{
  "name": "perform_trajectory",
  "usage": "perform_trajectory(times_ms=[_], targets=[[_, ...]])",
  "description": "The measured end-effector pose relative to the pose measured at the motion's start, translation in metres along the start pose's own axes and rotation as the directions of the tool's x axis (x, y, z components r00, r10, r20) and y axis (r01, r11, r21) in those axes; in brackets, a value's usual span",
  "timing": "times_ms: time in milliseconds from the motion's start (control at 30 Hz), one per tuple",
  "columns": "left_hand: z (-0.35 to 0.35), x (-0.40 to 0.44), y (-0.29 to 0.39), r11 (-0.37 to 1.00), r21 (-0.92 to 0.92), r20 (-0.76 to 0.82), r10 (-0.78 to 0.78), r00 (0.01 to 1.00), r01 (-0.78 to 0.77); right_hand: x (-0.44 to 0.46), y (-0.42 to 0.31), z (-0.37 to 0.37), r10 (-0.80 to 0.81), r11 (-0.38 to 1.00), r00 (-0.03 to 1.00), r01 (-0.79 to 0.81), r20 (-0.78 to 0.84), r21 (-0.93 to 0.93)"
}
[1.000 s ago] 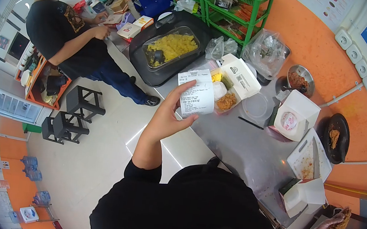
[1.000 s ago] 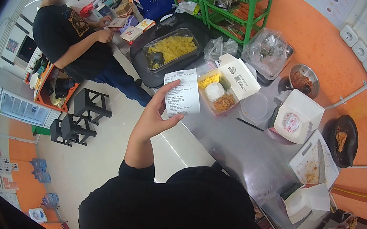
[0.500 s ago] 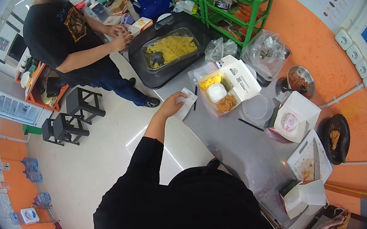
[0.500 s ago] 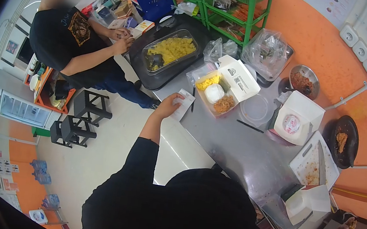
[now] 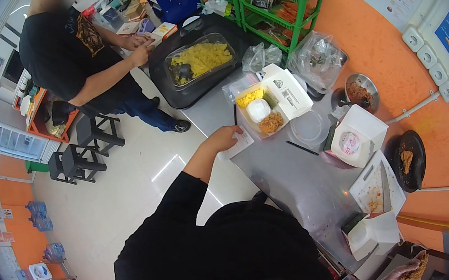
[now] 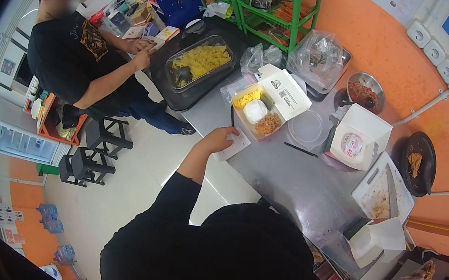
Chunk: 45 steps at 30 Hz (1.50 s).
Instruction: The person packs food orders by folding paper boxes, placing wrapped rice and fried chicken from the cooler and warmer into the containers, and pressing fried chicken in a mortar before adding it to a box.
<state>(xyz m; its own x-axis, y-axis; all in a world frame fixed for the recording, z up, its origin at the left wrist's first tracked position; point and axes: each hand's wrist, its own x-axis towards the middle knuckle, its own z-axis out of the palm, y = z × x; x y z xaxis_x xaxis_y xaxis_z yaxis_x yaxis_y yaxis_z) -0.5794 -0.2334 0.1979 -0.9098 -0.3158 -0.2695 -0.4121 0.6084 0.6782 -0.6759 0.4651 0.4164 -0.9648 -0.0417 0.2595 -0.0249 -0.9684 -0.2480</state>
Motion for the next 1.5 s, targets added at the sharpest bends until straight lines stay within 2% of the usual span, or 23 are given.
perform_trajectory(times_ms=[33,100,133,200,233,333,400,433,500,633,700,767,800,867,900,967,1033,1200,1267,1400,1500], targets=[[0.005,0.006,-0.008,1.0,0.003,0.0,0.005,1.0,-0.005,-0.002,-0.003,-0.001,0.018,1.0,1.0,-0.018,0.003,0.007],[0.011,0.013,-0.014,0.994,0.058,-0.176,0.1,0.979,-0.091,-0.006,-0.01,-0.003,0.029,1.0,1.0,-0.029,0.002,0.01],[0.012,0.016,-0.014,0.994,0.058,-0.171,0.103,0.98,-0.094,-0.007,-0.013,-0.004,0.016,0.999,1.0,-0.017,0.006,0.03],[0.012,0.024,-0.017,0.948,0.301,-0.29,0.191,0.938,-0.1,-0.011,-0.017,-0.007,0.001,0.999,1.0,-0.002,0.007,0.046],[0.011,0.026,-0.017,0.948,0.302,-0.286,0.195,0.938,-0.105,-0.012,-0.017,-0.007,-0.013,0.998,1.0,0.013,-0.005,0.057],[0.008,0.029,-0.011,0.942,0.325,-0.319,0.186,0.929,-0.077,-0.017,-0.017,-0.009,-0.037,0.997,0.999,0.039,-0.022,0.068],[0.007,0.021,0.003,0.919,0.394,-0.386,0.128,0.914,0.038,-0.02,-0.018,-0.012,-0.057,0.996,0.998,0.059,-0.03,0.064],[0.011,0.021,0.004,0.919,0.395,-0.37,0.144,0.918,0.015,-0.022,-0.019,-0.013,-0.07,0.996,0.997,0.072,-0.036,0.058],[0.023,0.02,-0.003,0.888,0.454,-0.508,0.186,0.841,0.078,-0.025,-0.019,-0.013,-0.098,0.994,0.995,0.1,-0.034,0.054],[0.04,0.012,-0.007,0.871,0.486,-0.545,0.232,0.806,0.078,-0.031,-0.017,-0.013,-0.135,0.989,0.99,0.137,-0.036,0.055],[0.04,0.009,-0.006,0.874,0.481,-0.532,0.23,0.815,0.067,-0.034,-0.019,-0.014,-0.139,0.988,0.99,0.141,-0.04,0.059],[0.038,0.01,-0.006,0.905,0.422,-0.609,0.246,0.754,0.046,-0.035,-0.022,-0.016,-0.13,0.988,0.991,0.133,-0.033,0.077],[0.036,0.01,-0.007,0.905,0.424,-0.609,0.247,0.754,0.046,-0.035,-0.023,-0.017,-0.127,0.988,0.991,0.129,-0.03,0.083],[0.028,0.009,-0.002,0.926,0.378,-0.68,0.274,0.68,0.004,-0.037,-0.028,-0.021,-0.129,0.985,0.991,0.132,-0.031,0.11],[0.022,0.007,-0.002,0.925,0.379,-0.677,0.279,0.681,-0.002,-0.037,-0.03,-0.024,-0.133,0.984,0.991,0.135,-0.031,0.117],[0.013,0.009,-0.003,0.934,0.345,-0.73,0.331,0.598,-0.096,-0.038,-0.027,-0.016,-0.125,0.991,0.991,0.126,-0.044,0.038],[0.006,0.009,-0.004,0.891,0.416,-0.705,0.443,0.554,-0.183,-0.037,-0.024,-0.016,-0.198,0.978,0.971,0.205,-0.135,0.041],[0.014,0.0,0.008,0.915,0.357,-0.706,0.395,0.588,-0.187,-0.035,-0.013,-0.017,-0.351,0.934,0.926,0.334,-0.14,-0.127],[0.013,-0.007,0.008,0.938,0.332,-0.738,0.325,0.591,-0.1,-0.029,0.001,-0.009,-0.245,0.968,0.963,0.249,-0.11,0.022],[0.011,-0.02,0.008,0.955,0.292,-0.76,0.27,0.591,-0.062,-0.027,-0.005,-0.022,-0.213,0.973,0.973,0.22,-0.084,0.072],[0.011,-0.027,0.016,0.961,0.27,-0.782,0.251,0.57,-0.053,-0.025,-0.015,-0.042,-0.232,0.969,0.964,0.24,-0.13,0.054]])
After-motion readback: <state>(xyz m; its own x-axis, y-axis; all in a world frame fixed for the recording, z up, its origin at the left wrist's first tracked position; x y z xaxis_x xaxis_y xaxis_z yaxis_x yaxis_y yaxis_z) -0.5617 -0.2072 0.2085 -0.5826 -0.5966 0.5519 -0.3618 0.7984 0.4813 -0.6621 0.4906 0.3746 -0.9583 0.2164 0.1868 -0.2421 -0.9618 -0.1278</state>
